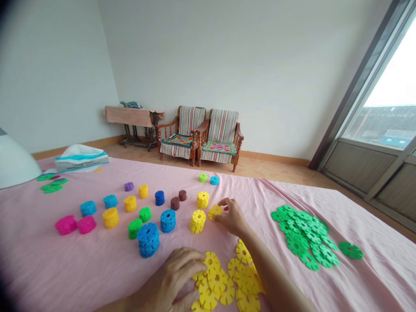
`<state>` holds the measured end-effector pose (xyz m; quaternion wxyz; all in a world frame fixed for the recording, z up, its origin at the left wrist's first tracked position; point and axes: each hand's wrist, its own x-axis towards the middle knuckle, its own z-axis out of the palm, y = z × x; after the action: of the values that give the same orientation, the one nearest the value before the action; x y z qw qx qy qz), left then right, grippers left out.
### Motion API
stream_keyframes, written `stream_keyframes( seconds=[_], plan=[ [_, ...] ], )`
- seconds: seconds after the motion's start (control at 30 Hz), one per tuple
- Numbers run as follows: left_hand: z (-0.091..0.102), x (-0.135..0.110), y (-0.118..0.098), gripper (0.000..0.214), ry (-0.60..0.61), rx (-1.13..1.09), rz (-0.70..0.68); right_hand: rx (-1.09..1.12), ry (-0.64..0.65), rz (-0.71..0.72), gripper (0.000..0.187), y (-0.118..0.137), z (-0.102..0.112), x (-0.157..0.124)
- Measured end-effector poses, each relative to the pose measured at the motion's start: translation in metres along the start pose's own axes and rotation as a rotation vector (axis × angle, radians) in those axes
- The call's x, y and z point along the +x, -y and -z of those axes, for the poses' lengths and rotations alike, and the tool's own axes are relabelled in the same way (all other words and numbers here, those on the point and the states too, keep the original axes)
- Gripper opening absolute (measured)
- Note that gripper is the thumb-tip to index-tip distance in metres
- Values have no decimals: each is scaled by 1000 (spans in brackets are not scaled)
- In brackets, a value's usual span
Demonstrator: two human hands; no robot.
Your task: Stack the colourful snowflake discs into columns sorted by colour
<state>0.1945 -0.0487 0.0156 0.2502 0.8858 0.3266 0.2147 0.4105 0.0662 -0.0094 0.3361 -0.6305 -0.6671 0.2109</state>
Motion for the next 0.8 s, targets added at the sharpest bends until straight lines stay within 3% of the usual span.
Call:
stream_keyframes(
  seconds=[0.4,0.8],
  plan=[
    [-2,0,3,34,5,-5,-4,-95,-9,49,29,-6,-14,1],
    [-2,0,5,35,15,-3,-10,-130,0,59,29,-6,-13,1]
  ],
)
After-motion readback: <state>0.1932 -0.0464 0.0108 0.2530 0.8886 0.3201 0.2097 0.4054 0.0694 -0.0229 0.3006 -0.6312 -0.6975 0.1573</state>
